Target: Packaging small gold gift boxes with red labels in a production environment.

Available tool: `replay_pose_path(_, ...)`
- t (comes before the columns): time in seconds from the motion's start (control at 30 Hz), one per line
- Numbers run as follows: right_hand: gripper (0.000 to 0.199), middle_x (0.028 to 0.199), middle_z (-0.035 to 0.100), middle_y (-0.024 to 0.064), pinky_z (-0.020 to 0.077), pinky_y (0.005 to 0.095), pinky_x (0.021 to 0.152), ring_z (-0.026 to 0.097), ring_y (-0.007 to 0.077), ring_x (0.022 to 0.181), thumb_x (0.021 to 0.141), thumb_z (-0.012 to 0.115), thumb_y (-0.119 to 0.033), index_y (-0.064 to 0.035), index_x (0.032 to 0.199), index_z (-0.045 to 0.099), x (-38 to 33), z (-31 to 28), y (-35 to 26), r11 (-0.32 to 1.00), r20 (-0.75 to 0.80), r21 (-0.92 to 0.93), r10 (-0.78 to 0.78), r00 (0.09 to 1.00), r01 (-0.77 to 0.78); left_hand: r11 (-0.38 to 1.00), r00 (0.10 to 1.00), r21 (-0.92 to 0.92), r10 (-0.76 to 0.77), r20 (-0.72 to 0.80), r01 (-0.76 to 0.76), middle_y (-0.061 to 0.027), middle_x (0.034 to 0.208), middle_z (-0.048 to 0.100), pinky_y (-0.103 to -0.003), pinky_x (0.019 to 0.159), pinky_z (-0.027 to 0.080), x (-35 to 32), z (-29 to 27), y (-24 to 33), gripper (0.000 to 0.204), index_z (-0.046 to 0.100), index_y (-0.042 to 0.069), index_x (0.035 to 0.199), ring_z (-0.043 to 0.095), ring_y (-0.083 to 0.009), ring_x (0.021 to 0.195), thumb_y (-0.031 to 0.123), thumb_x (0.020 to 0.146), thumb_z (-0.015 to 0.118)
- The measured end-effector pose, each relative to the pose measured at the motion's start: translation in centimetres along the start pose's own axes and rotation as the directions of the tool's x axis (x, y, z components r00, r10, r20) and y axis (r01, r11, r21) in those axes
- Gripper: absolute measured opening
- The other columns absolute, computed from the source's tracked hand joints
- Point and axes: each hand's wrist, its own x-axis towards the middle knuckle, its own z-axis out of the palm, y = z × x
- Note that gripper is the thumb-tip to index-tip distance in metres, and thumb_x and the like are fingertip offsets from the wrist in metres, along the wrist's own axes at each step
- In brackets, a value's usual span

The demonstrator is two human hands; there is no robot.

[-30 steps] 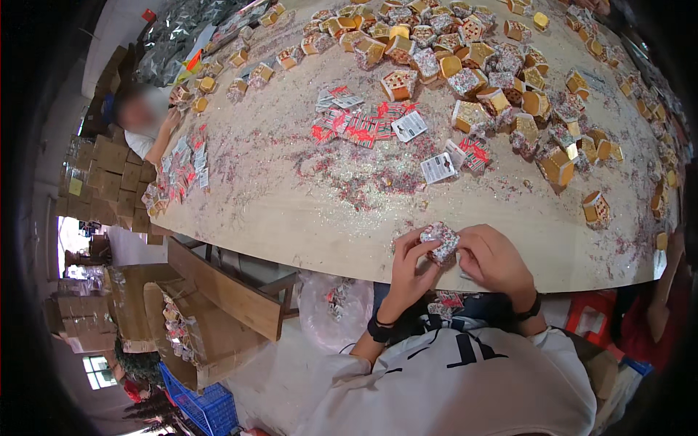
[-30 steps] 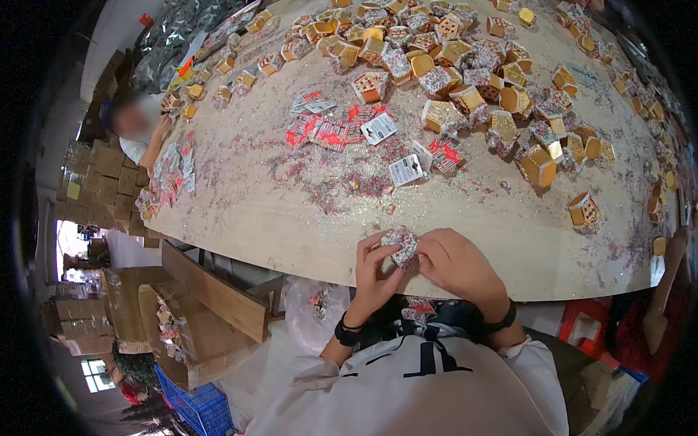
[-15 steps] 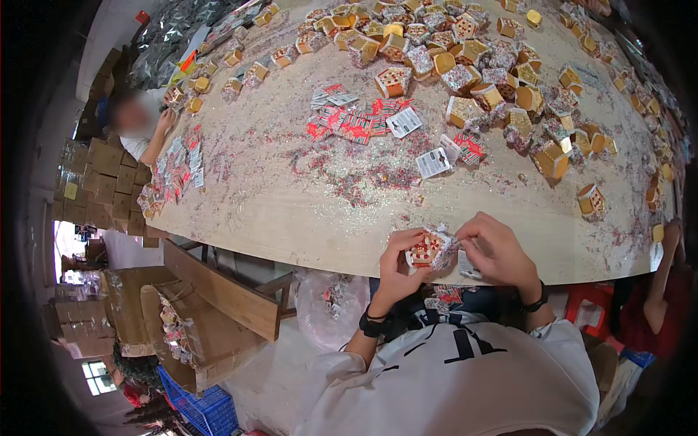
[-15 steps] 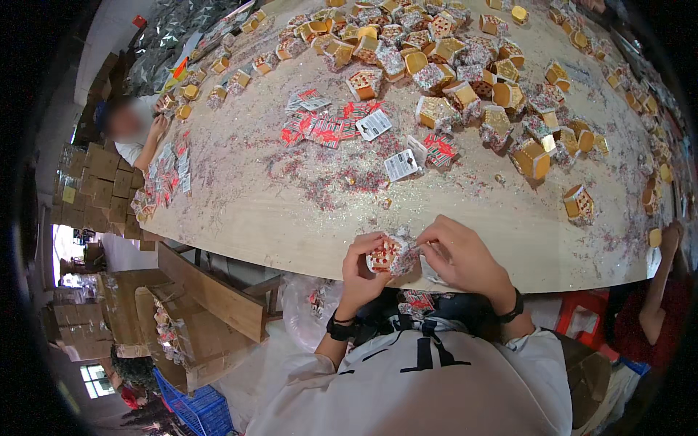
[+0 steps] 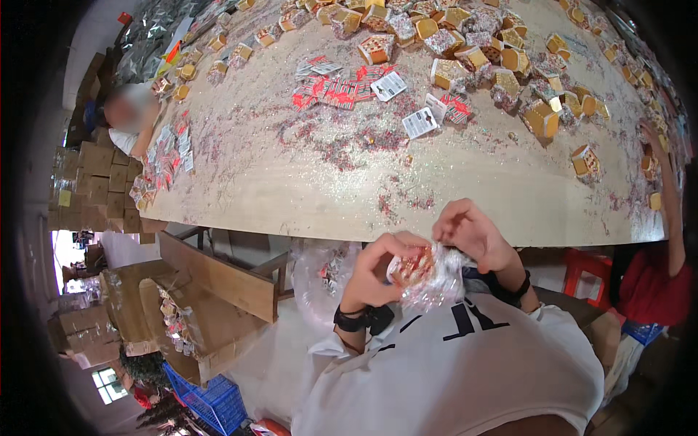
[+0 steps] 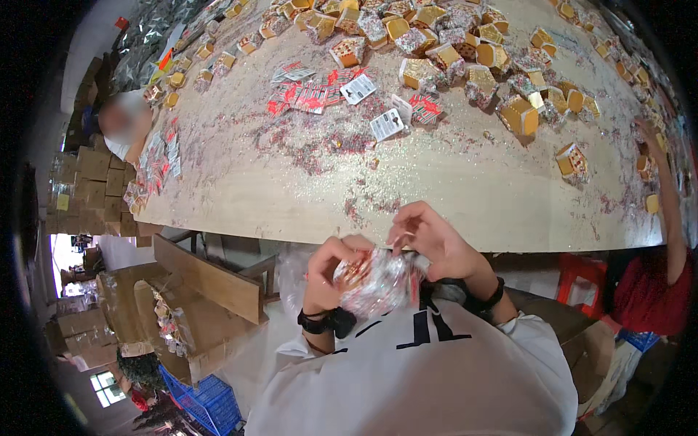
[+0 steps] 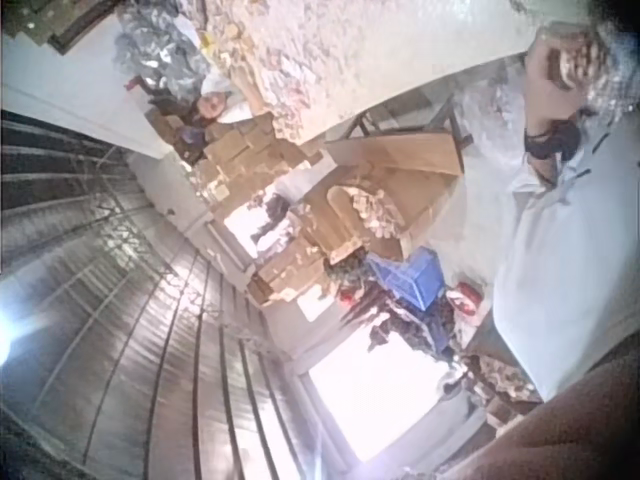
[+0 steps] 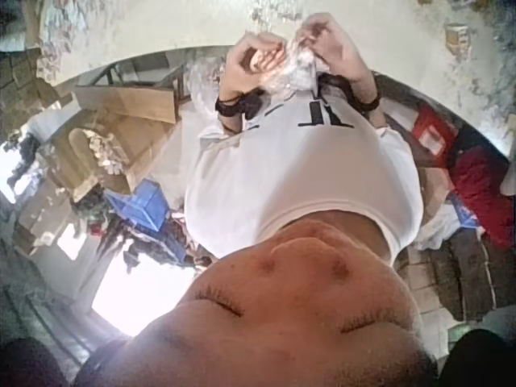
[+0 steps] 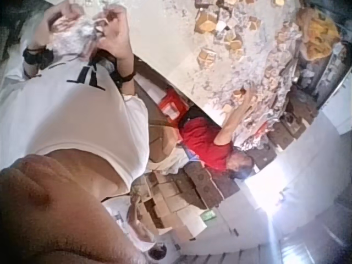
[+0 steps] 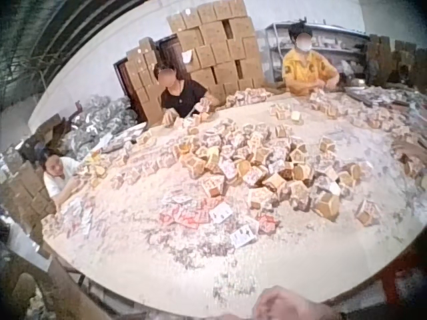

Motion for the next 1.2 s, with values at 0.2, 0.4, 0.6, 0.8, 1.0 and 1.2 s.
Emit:
replay_pose_path(0.2, 0.043, 0.107, 0.055, 0.0116, 0.0398, 0.0363, 0.089, 0.053, 0.0281, 0.102, 0.080, 0.068, -0.028, -0.0063, 0.115, 0.054, -2.0, -1.3, 1.7, 0.489, 0.318, -0.872, 0.599, 0.735, -0.022, 0.357, 0.652, -0.933, 0.694, 0.303, 0.054, -0.0106, 0.094, 0.061, -0.030, 0.070, 0.054, 1.9, 2.7, 3.2, 0.024, 0.050, 0.013, 0.112, 0.058, -0.0276, 0.090, 0.019, 0.089, 0.057)
replay_pose_path(0.4, 0.019, 0.069, 0.053, 0.0104, 0.0444, 0.0327, 0.060, 0.056, 0.0230, 0.064, 0.084, 0.062, -0.020, -0.0016, 0.082, 0.058, -3.9, -0.8, -0.3, 0.780, 0.320, -0.623, 0.180, 0.930, 0.063, 0.445, 0.713, -0.882, 0.669, 0.210, -0.157, -0.0072, 0.099, 0.060, -0.027, 0.068, 0.052, -0.5, 1.5, 5.3, 0.021, 0.055, 0.014, 0.106, 0.058, -0.0237, 0.087, 0.016, 0.086, 0.060)
replay_pose_path(0.6, 0.036, 0.070, 0.056, 0.0095, 0.0457, 0.0316, 0.057, 0.055, 0.0178, 0.062, 0.096, 0.041, -0.032, -0.0019, 0.081, 0.055, -6.0, 0.0, 1.9, 0.863, -0.030, 0.489, -0.130, 0.991, 0.128, 0.942, 0.767, 0.329, -0.159, 0.621, -0.072, -0.0148, 0.102, 0.058, -0.037, 0.076, 0.046, -3.9, -3.9, 5.7, 0.042, 0.058, 0.001, 0.100, 0.057, -0.0286, 0.090, 0.034, 0.077, 0.070)
replay_pose_path(0.8, 0.040, 0.071, 0.057, 0.0085, 0.0460, 0.0252, 0.052, 0.056, 0.0121, 0.059, 0.098, 0.035, -0.033, -0.0006, 0.084, 0.053, -6.2, -0.6, 1.6, 0.989, -0.356, 0.118, -0.036, 0.934, 0.083, 0.781, 0.960, 0.623, -0.207, 0.190, 0.045, -0.0144, 0.110, 0.055, -0.038, 0.091, 0.038, -4.2, -2.2, 6.3, 0.054, 0.053, -0.002, 0.115, 0.052, -0.0293, 0.102, 0.027, 0.071, 0.064)
replay_pose_path(1.0, 0.042, 0.066, 0.060, 0.0082, 0.0419, 0.0218, 0.038, 0.054, 0.0100, 0.045, 0.098, 0.035, -0.032, 0.0021, 0.088, 0.056, -5.7, 0.0, 3.1, 1.000, -0.503, 0.013, 0.022, 0.864, -0.019, 0.821, 0.889, 0.533, -0.072, 0.451, -0.203, -0.0129, 0.110, 0.052, -0.033, 0.081, 0.042, -0.8, 3.6, 5.2, 0.065, 0.048, 0.002, 0.120, 0.052, -0.0246, 0.092, 0.026, 0.069, 0.078)
replay_pose_path(1.2, 0.037, 0.074, 0.064, 0.0074, 0.0478, 0.0233, 0.050, 0.059, 0.0099, 0.058, 0.096, 0.040, -0.029, 0.0027, 0.092, 0.058, -6.9, 1.2, 0.5, 0.992, -0.419, -0.097, -0.117, 0.901, 0.084, 0.799, 0.980, 0.602, -0.118, 0.158, -0.001, -0.0088, 0.102, 0.052, -0.027, 0.069, 0.044, 0.0, 5.8, 1.7, 0.065, 0.047, 0.006, 0.123, 0.052, -0.0181, 0.080, 0.016, 0.068, 0.079)
